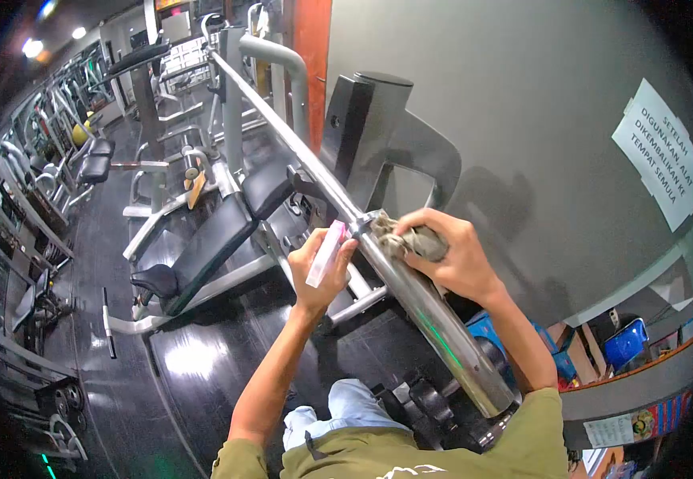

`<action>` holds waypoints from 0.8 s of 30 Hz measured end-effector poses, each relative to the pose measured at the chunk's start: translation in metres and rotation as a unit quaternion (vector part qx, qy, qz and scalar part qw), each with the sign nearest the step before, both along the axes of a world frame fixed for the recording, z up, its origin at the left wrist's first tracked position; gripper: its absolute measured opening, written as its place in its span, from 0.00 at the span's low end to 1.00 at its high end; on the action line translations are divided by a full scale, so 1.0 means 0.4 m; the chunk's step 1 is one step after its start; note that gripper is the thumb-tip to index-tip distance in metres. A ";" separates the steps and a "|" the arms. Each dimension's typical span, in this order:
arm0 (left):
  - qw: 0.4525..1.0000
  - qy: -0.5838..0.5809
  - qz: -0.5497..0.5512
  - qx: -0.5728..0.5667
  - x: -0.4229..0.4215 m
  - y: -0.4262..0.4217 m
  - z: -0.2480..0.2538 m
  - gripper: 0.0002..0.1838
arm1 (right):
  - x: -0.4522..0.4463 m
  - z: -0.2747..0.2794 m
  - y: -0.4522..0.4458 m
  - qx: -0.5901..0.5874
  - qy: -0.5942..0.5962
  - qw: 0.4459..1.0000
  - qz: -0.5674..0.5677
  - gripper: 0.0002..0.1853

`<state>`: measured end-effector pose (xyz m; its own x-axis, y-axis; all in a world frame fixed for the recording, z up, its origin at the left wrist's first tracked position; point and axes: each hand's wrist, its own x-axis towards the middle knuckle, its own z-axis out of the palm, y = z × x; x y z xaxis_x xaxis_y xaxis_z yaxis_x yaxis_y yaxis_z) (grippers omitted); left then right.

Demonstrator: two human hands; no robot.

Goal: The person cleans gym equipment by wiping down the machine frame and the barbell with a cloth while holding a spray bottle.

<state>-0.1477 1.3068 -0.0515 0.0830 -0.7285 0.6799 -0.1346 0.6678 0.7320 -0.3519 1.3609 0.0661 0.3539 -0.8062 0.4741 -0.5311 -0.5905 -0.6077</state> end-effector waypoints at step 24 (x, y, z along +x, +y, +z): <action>0.982 -0.184 -0.023 -0.039 0.029 -0.023 0.164 0.16 | -0.062 0.074 0.143 0.082 0.089 0.992 0.035 0.22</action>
